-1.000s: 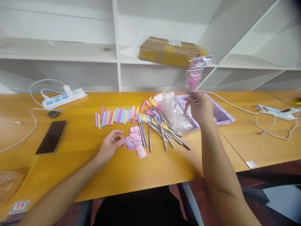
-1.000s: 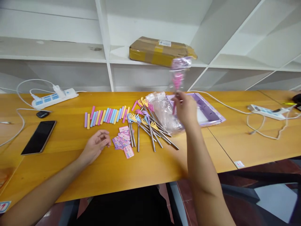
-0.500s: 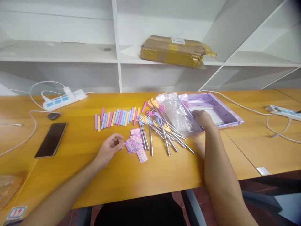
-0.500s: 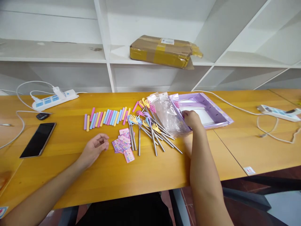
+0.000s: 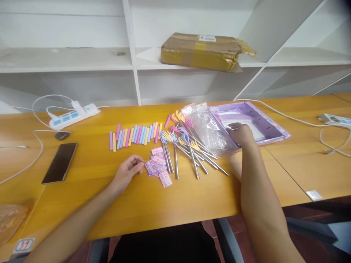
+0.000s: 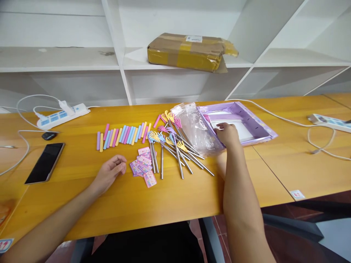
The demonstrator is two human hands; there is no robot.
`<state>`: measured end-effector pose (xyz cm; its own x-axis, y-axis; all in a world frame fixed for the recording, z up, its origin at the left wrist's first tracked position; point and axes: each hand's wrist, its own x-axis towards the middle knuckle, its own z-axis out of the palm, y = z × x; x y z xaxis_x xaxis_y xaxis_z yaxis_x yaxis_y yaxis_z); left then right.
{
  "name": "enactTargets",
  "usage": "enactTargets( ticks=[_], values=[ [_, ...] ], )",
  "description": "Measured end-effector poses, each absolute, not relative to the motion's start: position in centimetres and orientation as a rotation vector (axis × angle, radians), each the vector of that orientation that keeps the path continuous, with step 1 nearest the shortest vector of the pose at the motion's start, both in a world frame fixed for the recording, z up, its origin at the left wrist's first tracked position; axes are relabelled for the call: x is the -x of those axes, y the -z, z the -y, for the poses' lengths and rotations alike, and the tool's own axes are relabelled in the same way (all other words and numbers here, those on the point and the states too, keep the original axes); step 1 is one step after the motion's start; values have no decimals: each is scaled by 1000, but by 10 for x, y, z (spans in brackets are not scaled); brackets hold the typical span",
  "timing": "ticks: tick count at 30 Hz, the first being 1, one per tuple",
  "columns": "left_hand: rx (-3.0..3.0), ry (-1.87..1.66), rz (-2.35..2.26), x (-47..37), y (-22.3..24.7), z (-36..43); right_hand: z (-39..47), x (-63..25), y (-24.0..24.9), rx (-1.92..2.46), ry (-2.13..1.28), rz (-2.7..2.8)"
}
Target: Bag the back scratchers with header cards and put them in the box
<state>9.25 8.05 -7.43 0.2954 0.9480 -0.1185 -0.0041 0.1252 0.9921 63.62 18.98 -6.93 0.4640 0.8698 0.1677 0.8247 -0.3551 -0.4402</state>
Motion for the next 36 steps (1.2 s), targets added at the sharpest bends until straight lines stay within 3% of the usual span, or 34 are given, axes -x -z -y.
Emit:
enactTargets(
  ticks=[11,20,30,36],
  values=[
    [-1403,-1040,-1085,-80,68,-96,-179,-601,44,1890,346,1244],
    [-1673,-1154,-1470,-45,67,-128,-173,-550,46,1722,40,1689],
    [-1923,-1289,-1743,-28,55,-143,-164,-523,44,1453,-77,2040],
    [-1910,-1327,-1867,-15,57,-151,-162,-508,44,1541,-236,2201]
  ],
)
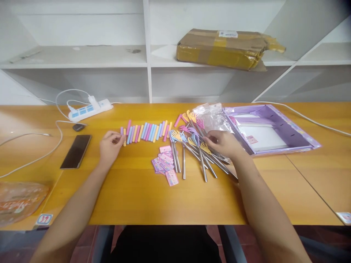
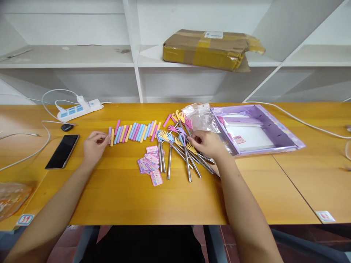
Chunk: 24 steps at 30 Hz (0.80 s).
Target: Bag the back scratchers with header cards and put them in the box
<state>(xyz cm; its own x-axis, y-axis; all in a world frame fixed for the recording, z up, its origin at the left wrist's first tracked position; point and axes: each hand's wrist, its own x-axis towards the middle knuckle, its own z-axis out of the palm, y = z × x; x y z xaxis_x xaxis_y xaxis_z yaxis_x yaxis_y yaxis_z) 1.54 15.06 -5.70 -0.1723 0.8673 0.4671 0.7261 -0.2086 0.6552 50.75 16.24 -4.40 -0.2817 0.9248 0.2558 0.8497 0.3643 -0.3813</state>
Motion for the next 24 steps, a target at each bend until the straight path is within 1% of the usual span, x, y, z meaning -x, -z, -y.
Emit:
enactTargets(
  ticks=[4,11,16,20,24],
  values=[
    [-1866,-1310,-1944,-8,65,-157,-164,-499,49,1566,-232,2252],
    [-1907,-1054,-2033,1,83,-166,-163,-506,45,1618,-193,2254],
    [-1981,-947,-2094,3,81,-168,-164,-499,47,1604,-299,2285],
    [-2002,-864,-2164,5,78,-166,-165,-490,55,1654,-217,2251],
    [-1903,-751,-2308,8,74,-162,-168,-483,60,1723,-138,2183]
  ],
)
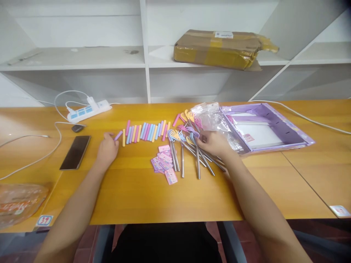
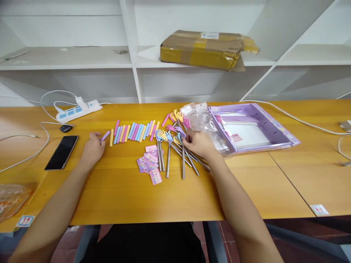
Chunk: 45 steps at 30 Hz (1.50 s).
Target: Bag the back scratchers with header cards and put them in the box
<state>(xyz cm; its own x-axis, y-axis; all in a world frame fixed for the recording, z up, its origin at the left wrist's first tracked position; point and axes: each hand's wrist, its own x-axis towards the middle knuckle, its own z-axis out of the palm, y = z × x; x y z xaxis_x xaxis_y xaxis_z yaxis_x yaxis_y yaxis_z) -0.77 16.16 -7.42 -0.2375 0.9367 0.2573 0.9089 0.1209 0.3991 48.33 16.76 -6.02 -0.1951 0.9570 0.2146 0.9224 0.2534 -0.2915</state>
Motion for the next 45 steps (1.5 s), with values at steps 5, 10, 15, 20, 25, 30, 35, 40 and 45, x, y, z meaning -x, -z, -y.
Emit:
enactTargets(
  ticks=[5,10,15,20,25,30,35,40,45],
  values=[
    [-2029,-829,-2111,-5,60,-149,-173,-479,66,1682,-365,1931],
    [-2213,-749,-1748,-42,50,-122,-174,-490,63,1568,-551,1681],
    [-2264,-532,-1412,-74,55,-95,-171,-494,40,1425,-635,1446],
    [-2331,-447,-1305,-81,58,-81,-151,-454,25,1146,-820,1122],
    [-2355,-601,-1276,-80,56,-81,-120,-404,45,942,-1153,964],
    [-2378,-585,-1276,-80,62,-83,-112,-399,65,842,-1262,873],
    [-2434,-648,-1203,-79,61,-81,-116,-406,69,798,-1273,766],
    [-2454,-717,-1162,-79,59,-80,-115,-402,68,798,-1256,731],
    [-2496,-692,-1192,-79,59,-83,-115,-402,66,795,-1236,775]
  ],
)
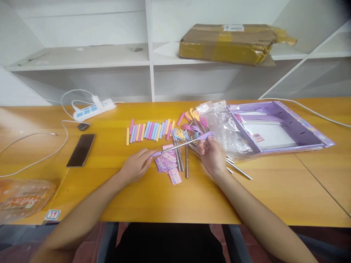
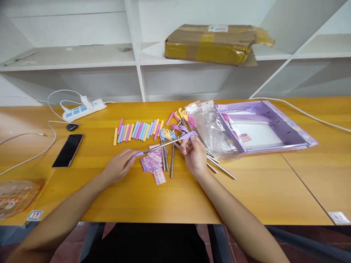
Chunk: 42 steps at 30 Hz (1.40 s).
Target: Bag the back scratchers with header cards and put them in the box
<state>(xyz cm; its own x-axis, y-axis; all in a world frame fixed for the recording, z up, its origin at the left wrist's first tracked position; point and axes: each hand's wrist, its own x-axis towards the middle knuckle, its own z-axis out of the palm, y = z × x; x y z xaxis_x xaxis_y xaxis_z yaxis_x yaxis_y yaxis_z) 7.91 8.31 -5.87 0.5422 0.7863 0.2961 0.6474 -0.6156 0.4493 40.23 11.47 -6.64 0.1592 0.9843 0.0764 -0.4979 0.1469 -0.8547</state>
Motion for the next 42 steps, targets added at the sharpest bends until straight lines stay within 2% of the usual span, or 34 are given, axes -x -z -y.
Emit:
enactTargets(
  ticks=[14,30,42],
  values=[
    [-2453,-591,-1321,-82,62,-83,-106,-396,61,789,-1082,950],
    [-2500,-925,-1144,-80,58,-80,-114,-403,78,1035,-1113,941],
    [-2518,-984,-1160,-82,61,-79,-116,-404,76,945,-1169,919]
  ],
)
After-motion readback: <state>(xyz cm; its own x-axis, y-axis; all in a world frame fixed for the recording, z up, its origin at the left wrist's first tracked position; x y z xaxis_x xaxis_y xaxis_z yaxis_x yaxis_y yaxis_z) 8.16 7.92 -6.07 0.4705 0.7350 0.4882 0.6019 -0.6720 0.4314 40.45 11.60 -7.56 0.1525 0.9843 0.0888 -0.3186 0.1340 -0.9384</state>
